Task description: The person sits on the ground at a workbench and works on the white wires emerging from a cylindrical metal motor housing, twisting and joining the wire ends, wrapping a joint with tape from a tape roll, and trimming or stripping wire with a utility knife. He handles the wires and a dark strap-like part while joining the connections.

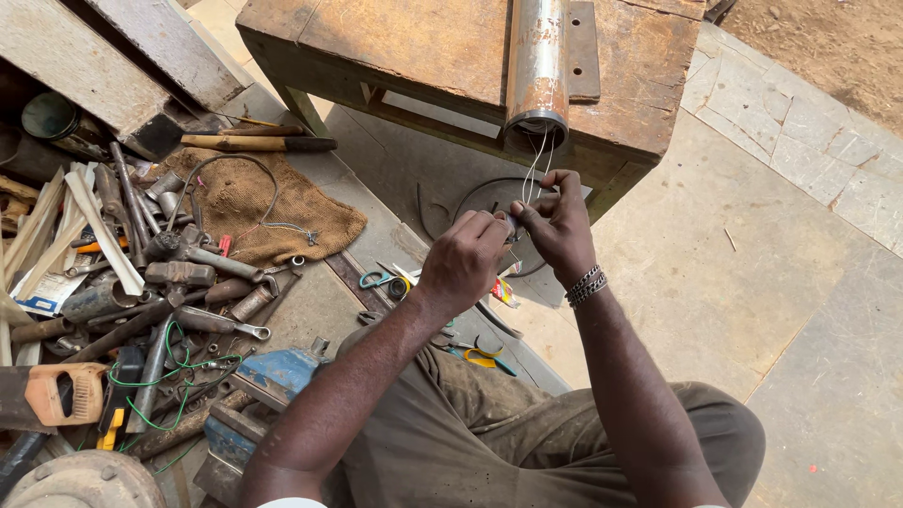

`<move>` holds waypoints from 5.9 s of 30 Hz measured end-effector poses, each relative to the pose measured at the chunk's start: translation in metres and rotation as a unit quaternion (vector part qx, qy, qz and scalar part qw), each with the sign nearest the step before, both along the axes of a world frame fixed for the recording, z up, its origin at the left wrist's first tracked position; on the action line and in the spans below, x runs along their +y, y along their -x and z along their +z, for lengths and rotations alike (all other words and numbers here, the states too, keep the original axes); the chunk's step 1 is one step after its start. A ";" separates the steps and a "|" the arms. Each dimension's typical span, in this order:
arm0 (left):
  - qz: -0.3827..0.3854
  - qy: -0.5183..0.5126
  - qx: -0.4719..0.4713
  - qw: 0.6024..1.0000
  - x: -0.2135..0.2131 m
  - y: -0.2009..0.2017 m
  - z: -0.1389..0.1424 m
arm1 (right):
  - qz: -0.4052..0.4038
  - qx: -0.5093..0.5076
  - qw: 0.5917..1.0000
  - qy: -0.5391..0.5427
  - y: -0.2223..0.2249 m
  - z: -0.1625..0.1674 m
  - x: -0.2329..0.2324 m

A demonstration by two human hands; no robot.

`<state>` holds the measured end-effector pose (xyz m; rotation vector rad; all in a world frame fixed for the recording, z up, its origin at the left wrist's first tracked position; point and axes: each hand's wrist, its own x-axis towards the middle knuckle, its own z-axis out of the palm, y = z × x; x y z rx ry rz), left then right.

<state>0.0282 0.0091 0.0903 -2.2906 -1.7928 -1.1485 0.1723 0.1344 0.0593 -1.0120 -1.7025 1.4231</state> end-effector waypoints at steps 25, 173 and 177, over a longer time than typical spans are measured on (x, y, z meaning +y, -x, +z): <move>-0.005 0.038 0.001 0.999 -0.003 0.005 -0.004 | 0.050 0.271 0.959 0.067 -0.007 -0.005 -0.033; 0.065 0.337 -0.270 0.900 0.000 0.020 -0.023 | 0.211 -0.220 0.835 -0.458 -0.050 -0.020 0.045; 0.088 0.371 -0.297 0.875 -0.003 0.023 -0.025 | 0.040 -0.206 0.822 -0.529 -0.066 -0.016 0.063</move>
